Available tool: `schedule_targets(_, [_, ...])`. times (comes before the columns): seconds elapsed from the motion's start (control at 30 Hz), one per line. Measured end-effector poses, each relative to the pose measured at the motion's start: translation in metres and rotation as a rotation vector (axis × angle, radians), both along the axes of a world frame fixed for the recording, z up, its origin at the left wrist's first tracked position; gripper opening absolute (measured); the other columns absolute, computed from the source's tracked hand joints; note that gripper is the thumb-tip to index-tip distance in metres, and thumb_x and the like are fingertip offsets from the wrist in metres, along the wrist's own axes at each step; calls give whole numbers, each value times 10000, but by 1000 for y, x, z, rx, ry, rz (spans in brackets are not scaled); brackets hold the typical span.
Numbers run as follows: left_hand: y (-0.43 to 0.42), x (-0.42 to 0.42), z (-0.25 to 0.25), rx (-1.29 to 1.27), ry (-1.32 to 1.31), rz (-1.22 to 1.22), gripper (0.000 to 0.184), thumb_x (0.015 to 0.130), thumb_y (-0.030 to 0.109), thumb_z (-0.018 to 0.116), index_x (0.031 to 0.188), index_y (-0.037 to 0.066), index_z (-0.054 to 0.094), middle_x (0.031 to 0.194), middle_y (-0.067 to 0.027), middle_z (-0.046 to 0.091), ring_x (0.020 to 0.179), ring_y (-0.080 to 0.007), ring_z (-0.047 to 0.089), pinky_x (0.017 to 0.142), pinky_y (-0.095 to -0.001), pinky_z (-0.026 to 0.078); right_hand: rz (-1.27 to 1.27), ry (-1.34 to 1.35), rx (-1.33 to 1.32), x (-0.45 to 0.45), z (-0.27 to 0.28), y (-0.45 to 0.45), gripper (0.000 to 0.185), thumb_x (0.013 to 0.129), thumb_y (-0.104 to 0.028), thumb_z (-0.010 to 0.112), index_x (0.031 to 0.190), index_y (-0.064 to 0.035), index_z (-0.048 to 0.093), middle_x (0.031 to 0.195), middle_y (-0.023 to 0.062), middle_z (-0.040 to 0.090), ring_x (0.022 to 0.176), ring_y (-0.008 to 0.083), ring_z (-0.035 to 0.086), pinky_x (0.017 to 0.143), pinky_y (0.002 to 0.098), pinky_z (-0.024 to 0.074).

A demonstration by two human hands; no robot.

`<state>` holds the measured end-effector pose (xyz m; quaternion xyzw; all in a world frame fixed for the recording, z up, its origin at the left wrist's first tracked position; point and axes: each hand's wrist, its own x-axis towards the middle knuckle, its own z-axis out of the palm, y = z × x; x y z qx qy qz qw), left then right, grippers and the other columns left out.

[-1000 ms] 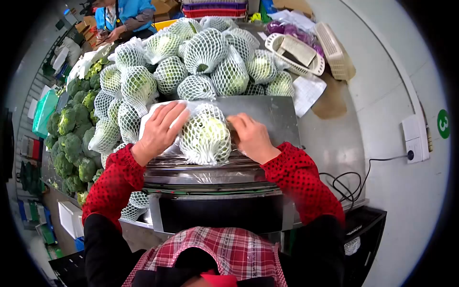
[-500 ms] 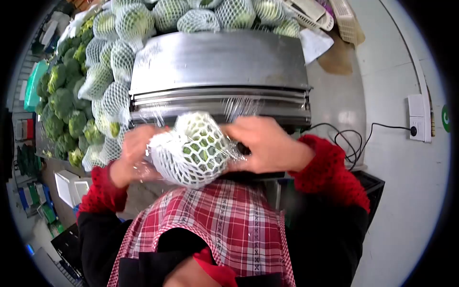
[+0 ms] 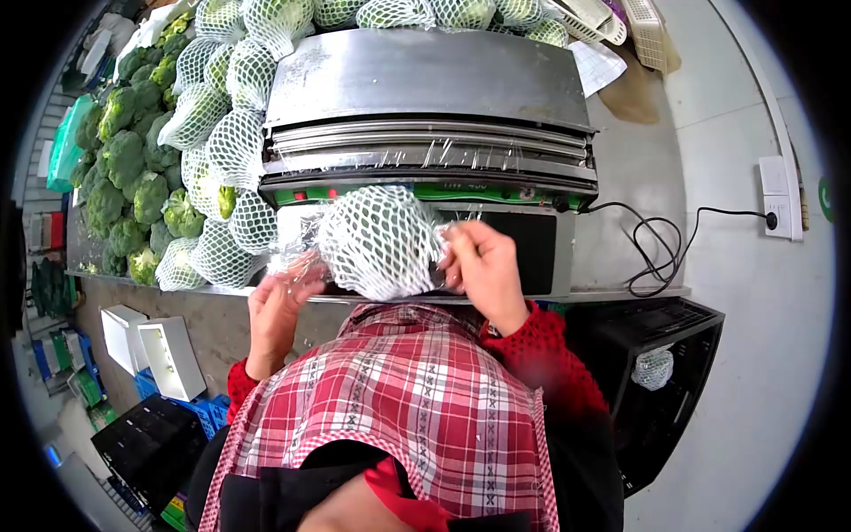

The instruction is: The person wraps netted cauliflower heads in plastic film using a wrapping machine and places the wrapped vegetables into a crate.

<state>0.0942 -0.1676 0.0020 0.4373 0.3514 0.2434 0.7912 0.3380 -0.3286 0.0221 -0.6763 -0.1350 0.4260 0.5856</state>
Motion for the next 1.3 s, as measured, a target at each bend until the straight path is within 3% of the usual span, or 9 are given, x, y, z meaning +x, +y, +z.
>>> schedule_targets(0.2, [-11,-33,31,191,318,513,331,1001,242,484,737,50,535,485,12,425,379,-111,426,388,-260,368,-35,-203,-200,5,2,-28,253,998,-193,465,847,-19,568,541,7,503,404,58,429,378,220,335])
schedule_targets(0.3, [-16,-70,-15,-111,757,189,347,954,273,554,722,18,599,514,4,479,417,-134,461,427,-280,416,41,19,-498,-15,-33,-92,276,986,-213,479,838,-9,591,566,29,538,436,95,482,400,270,381])
schedule_targets(0.43, [-60,-4,-100,509,1100,-614,341,815,288,663,1003,4,681,836,-184,683,791,-233,653,713,-362,502,191,-412,-165,-67,-189,-115,233,896,-194,586,990,8,653,826,145,680,779,232,657,714,380,528])
schedule_targets(0.53, [-83,5,-153,460,435,-502,322,795,284,675,1007,43,689,917,-181,692,886,-296,665,754,-366,506,82,-202,-96,-115,-271,-113,256,847,-185,653,1052,-33,662,986,145,686,885,224,666,796,362,529])
schedule_targets(0.67, [-93,13,-170,-165,48,-336,284,796,182,687,1035,31,671,943,-145,684,817,-270,664,749,-390,516,80,-366,132,-105,-158,-67,194,848,-156,656,986,-20,639,962,96,663,837,162,635,747,317,506])
schedule_targets(0.8, [-68,92,-18,1254,-91,-240,235,797,186,730,937,26,629,1050,-156,574,914,-291,567,799,-370,476,-84,-150,436,-69,-60,-33,105,878,-81,615,870,19,581,849,26,599,765,73,561,661,252,460])
schedule_targets(0.97, [-44,130,96,1582,-635,-845,333,838,182,643,1117,1,618,1251,-227,560,1154,-376,547,954,-460,423,44,-204,565,-61,-5,-36,166,904,-119,589,984,27,585,964,67,606,888,133,572,769,287,461])
schedule_targets(1.07, [-56,129,101,509,-610,-1385,474,843,261,596,1217,-28,588,1363,-257,481,1302,-397,429,1032,-482,355,175,-102,607,-68,-5,-53,219,920,-142,573,1052,32,587,1033,92,610,963,168,579,833,308,462])
schedule_targets(1.3, [-114,112,68,196,-171,-918,813,923,607,391,1415,-39,343,1449,-245,349,1312,-352,401,1062,-435,355,-198,466,615,-56,21,-163,625,888,-313,671,1355,4,404,1303,128,498,1239,211,472,1044,343,366])
